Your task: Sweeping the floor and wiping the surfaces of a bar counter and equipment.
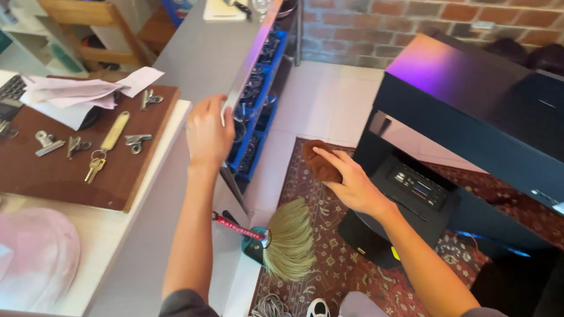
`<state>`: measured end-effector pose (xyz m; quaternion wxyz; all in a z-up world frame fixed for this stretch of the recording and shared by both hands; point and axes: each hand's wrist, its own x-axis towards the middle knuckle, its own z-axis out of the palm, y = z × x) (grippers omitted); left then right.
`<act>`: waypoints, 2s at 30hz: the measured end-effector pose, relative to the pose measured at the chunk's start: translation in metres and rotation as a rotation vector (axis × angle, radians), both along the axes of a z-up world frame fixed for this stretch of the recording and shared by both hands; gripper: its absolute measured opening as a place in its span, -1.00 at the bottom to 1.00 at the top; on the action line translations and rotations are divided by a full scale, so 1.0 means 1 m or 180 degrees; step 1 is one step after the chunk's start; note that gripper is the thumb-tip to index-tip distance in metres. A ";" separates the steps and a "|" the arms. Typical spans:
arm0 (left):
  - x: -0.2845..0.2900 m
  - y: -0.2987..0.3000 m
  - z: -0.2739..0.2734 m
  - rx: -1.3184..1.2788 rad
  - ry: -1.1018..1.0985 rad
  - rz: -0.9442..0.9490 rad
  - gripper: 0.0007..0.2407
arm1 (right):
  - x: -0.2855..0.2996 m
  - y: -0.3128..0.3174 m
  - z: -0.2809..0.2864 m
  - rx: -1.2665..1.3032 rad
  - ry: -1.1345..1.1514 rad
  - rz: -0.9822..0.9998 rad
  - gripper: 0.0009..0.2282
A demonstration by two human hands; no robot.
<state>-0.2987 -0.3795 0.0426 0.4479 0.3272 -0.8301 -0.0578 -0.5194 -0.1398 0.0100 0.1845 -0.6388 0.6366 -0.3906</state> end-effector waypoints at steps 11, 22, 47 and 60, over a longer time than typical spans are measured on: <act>-0.004 -0.169 -0.059 -0.0485 -0.1881 0.1608 -0.87 | -0.043 -0.086 0.004 0.0027 -0.0034 0.0562 -0.36; 0.010 -0.162 -0.067 0.0121 -0.2242 0.1663 -0.83 | -0.095 -0.132 0.000 -0.0022 -0.0057 0.0773 -0.40; 0.039 -0.152 -0.047 0.0493 -0.1823 0.1246 -0.94 | -0.093 -0.172 -0.006 -0.0089 -0.0057 0.0551 -0.44; 0.036 -0.166 -0.056 0.0257 -0.2144 0.1298 -0.91 | -0.082 -0.179 -0.002 -0.0140 -0.0018 0.0460 -0.44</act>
